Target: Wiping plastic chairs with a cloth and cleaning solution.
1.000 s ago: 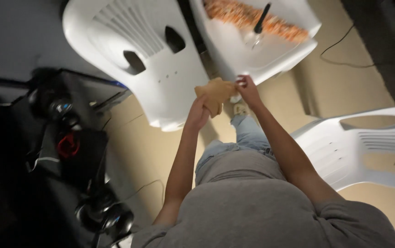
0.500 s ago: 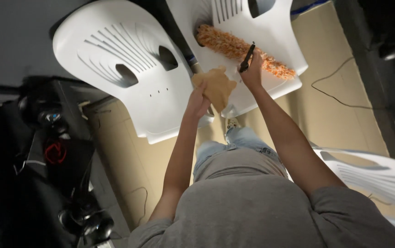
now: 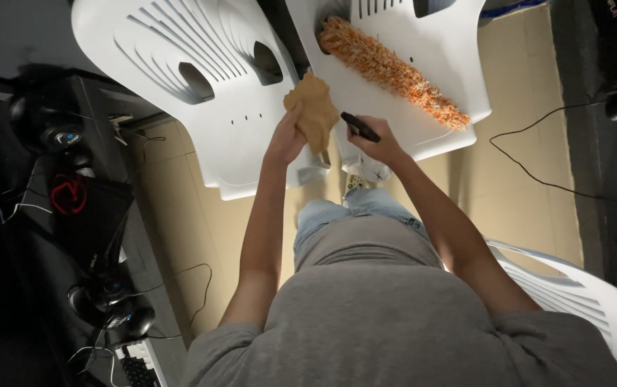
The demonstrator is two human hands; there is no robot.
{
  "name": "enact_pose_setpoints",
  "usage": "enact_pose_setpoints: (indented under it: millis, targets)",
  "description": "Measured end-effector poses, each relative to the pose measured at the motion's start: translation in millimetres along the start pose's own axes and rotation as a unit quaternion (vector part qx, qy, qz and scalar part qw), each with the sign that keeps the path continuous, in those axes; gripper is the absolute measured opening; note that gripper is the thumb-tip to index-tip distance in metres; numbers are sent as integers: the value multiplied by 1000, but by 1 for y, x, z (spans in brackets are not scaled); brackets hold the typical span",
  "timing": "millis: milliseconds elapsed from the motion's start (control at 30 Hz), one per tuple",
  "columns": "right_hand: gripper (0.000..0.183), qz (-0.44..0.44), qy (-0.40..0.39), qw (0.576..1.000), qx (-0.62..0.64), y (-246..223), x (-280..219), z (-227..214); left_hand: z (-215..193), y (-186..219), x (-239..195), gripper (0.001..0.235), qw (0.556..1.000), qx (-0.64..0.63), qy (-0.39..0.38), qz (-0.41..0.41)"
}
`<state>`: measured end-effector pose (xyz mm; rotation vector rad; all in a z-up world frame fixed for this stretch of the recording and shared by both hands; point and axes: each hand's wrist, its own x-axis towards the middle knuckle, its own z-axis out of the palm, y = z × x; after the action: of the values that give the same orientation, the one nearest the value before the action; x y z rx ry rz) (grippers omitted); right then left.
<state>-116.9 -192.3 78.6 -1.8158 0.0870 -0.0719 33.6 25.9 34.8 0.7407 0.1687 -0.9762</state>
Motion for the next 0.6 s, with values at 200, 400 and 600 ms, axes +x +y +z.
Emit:
enact_pose_setpoints:
  millis: [200,400,600]
  targets:
    - [18,2,17,999,43,-3,-12,-9,15,9,2,61,1000,-10,6,19]
    - [9,98,15,993,-57,47,-25,-19,26,6,8,59,999,-31,-24,17]
    - [59,-72,183,966,-165,87,2,-52,24,-18,21,58,997,-74,-28,-6]
